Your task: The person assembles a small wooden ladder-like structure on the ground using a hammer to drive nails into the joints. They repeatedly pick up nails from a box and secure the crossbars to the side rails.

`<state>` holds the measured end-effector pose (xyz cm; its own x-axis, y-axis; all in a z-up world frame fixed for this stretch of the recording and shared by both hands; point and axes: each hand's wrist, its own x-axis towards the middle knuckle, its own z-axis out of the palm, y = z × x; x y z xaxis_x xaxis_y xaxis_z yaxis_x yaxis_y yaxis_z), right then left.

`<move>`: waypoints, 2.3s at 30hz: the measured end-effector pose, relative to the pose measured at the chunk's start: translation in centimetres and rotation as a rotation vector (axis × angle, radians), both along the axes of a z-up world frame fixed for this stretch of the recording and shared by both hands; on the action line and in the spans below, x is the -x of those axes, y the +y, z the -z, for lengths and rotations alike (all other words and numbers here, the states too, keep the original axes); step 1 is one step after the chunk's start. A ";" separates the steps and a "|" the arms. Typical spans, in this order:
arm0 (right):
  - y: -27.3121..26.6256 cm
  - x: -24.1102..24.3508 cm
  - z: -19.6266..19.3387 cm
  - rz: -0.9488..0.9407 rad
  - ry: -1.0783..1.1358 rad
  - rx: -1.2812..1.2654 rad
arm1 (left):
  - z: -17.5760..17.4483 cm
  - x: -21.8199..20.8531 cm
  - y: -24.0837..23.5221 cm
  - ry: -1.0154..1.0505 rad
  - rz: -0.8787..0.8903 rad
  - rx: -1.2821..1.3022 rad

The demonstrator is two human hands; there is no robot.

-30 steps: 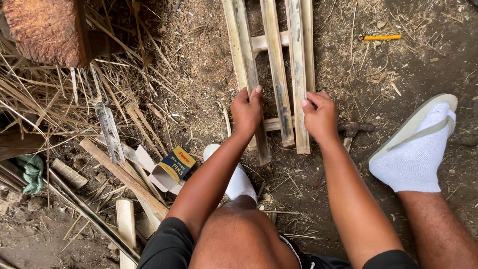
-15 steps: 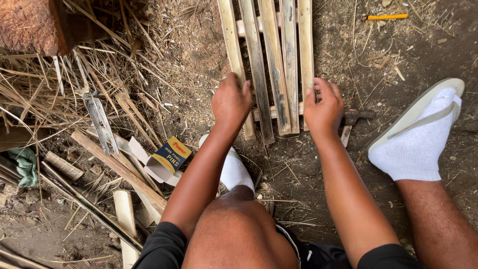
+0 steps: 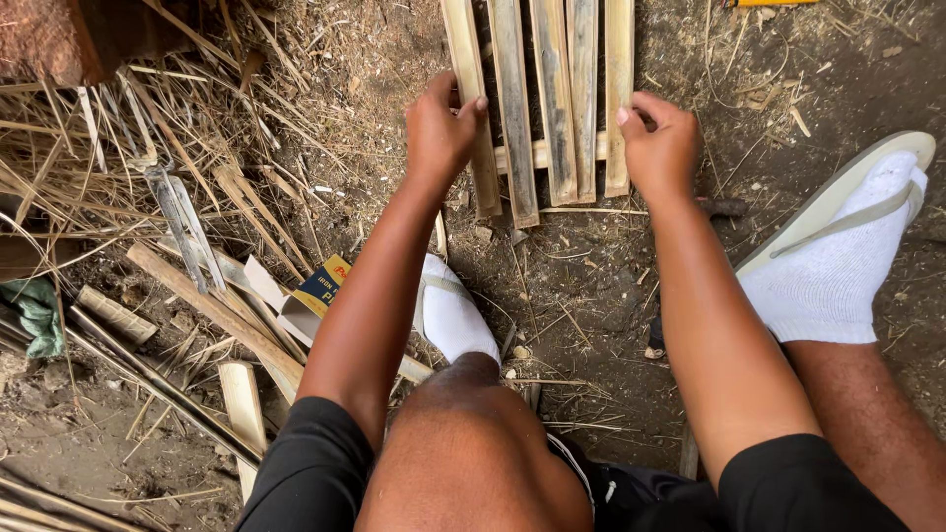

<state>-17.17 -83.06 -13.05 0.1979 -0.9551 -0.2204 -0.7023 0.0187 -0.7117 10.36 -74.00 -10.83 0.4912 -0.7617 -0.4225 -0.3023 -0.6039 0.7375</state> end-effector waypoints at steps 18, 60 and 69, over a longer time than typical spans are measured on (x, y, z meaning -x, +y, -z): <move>14.7 -2.8 -1.9 0.613 -0.672 -0.881 | -5.1 -1.9 35.1 -0.362 -0.543 -0.159; 9.3 6.8 -3.5 0.548 -0.803 -0.499 | 1.7 3.8 19.6 0.448 -0.291 -0.047; 9.3 4.2 -6.3 0.101 0.097 0.265 | -2.5 -0.5 21.3 -0.394 -0.053 -0.206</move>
